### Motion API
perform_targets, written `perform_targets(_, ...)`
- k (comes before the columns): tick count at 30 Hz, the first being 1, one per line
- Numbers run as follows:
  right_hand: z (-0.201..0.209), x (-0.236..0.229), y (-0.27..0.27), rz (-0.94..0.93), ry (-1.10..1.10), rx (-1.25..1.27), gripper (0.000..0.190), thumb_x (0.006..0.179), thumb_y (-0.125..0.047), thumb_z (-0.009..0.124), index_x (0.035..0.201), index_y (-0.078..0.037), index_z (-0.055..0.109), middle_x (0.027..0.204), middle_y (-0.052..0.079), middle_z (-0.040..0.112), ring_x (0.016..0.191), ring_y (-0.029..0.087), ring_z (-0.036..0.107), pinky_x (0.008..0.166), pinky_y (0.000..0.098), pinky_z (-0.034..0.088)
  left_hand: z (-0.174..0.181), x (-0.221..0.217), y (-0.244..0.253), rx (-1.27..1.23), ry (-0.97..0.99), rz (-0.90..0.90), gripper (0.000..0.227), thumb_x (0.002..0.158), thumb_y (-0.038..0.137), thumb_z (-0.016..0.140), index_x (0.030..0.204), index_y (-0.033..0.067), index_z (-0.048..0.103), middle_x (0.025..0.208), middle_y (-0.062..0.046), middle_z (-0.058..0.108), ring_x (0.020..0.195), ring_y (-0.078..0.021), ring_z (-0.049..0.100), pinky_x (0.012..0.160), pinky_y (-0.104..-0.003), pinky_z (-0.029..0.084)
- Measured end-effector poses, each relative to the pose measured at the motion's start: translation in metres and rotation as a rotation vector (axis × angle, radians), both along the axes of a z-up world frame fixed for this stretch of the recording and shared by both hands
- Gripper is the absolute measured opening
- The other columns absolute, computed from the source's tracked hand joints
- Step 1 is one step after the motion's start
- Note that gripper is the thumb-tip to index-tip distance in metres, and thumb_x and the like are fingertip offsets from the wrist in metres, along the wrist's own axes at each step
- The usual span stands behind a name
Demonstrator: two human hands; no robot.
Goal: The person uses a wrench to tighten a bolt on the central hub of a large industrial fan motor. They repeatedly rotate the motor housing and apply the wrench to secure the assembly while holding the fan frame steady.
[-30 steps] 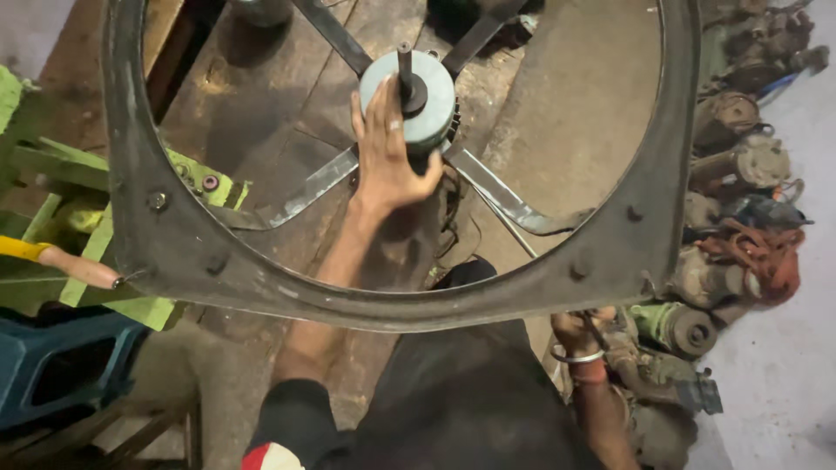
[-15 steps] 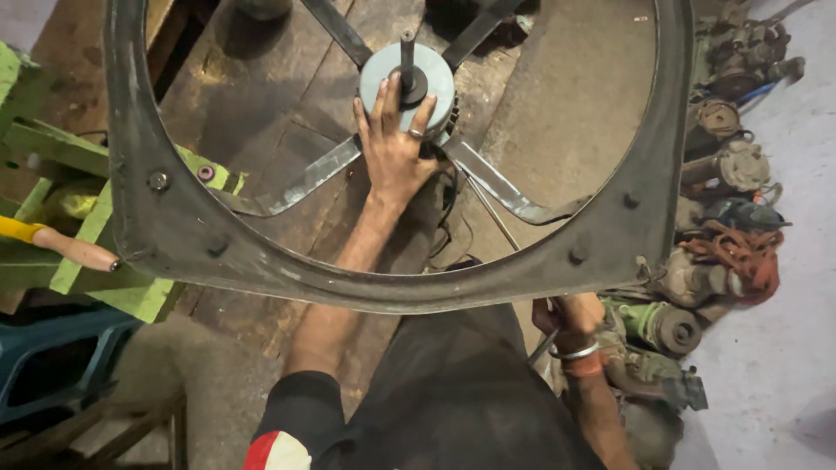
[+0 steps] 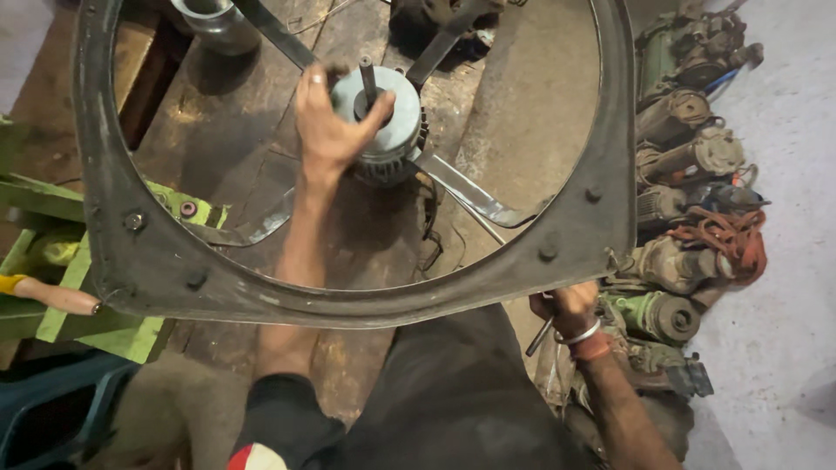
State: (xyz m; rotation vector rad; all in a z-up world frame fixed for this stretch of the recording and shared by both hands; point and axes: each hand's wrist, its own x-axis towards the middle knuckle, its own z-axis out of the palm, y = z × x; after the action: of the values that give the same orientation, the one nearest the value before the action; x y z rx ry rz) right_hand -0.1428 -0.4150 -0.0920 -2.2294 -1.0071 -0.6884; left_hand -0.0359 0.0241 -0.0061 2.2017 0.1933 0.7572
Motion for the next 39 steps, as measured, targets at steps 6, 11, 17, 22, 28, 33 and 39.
perform_targets(6,-0.025,0.003,-0.007,-0.201,0.185,0.189,0.025,0.072,-0.01,0.074,0.096,-0.003,0.069,0.089,0.013,0.07,0.083,0.032,0.071,0.079,0.0434,0.056,-0.018,0.051,-0.003,0.181,0.018,-0.108,0.049,0.09,0.045,0.08,0.114,0.0035,0.072,0.1,-0.02,0.071,0.093,-0.0439,0.07,0.081,-0.051,0.055)
perform_targets(11,-0.065,-0.018,-0.007,-0.295,0.629,0.433,0.031,0.076,-0.016,0.073,0.103,-0.003,0.066,0.096,0.012,0.068,0.089,0.031,0.068,0.082,0.0436,0.053,-0.026,0.048,-0.003,0.186,0.176,0.022,0.029,0.087,0.031,0.069,0.098,0.0047,0.07,0.099,-0.02,0.069,0.092,-0.0471,0.067,0.079,-0.056,0.053)
perform_targets(17,-0.089,-0.019,-0.042,-0.307,1.077,0.863,0.039,0.08,-0.024,0.072,0.112,-0.003,0.062,0.104,0.011,0.065,0.096,0.03,0.065,0.087,0.0438,0.051,-0.028,0.051,-0.005,0.232,0.075,0.02,0.036,0.088,0.026,0.068,0.113,0.0,0.066,0.105,-0.022,0.067,0.099,-0.0444,0.065,0.083,-0.055,0.053)
perform_targets(22,-0.094,-0.025,-0.05,-0.315,1.192,0.969,0.046,0.084,-0.031,0.071,0.12,-0.003,0.059,0.111,0.011,0.063,0.102,0.029,0.062,0.09,0.0439,0.048,-0.026,0.052,-0.002,0.231,0.074,-0.025,0.034,0.089,0.024,0.066,0.115,0.0016,0.067,0.107,-0.021,0.067,0.104,-0.0421,0.065,0.087,-0.053,0.053)
perform_targets(28,-0.088,-0.047,-0.042,-0.348,1.257,0.995,0.055,0.089,-0.039,0.07,0.128,-0.003,0.056,0.12,0.01,0.061,0.109,0.027,0.059,0.094,0.0441,0.046,-0.016,0.05,-0.005,0.198,0.12,-0.029,0.034,0.087,0.027,0.067,0.112,0.0043,0.07,0.107,-0.019,0.068,0.103,-0.041,0.066,0.084,-0.053,0.054)
perform_targets(33,-0.073,-0.101,-0.06,-0.435,1.312,0.975,0.063,0.092,-0.045,0.07,0.136,-0.004,0.053,0.127,0.009,0.059,0.115,0.026,0.056,0.098,0.0443,0.043,-0.018,0.052,-0.005,0.182,0.173,-0.009,0.036,0.087,0.027,0.067,0.115,0.0038,0.071,0.106,-0.017,0.069,0.104,-0.0401,0.066,0.083,-0.053,0.054)
perform_targets(39,-0.093,-0.147,-0.084,-0.579,1.33,1.029,0.07,0.096,-0.053,0.072,0.14,-0.002,0.052,0.131,0.009,0.058,0.118,0.025,0.054,0.099,0.0446,0.041,-0.016,0.054,-0.005,0.194,0.166,-0.008,0.034,0.088,0.026,0.068,0.113,0.0037,0.071,0.106,-0.018,0.069,0.104,-0.0395,0.067,0.084,-0.052,0.055)
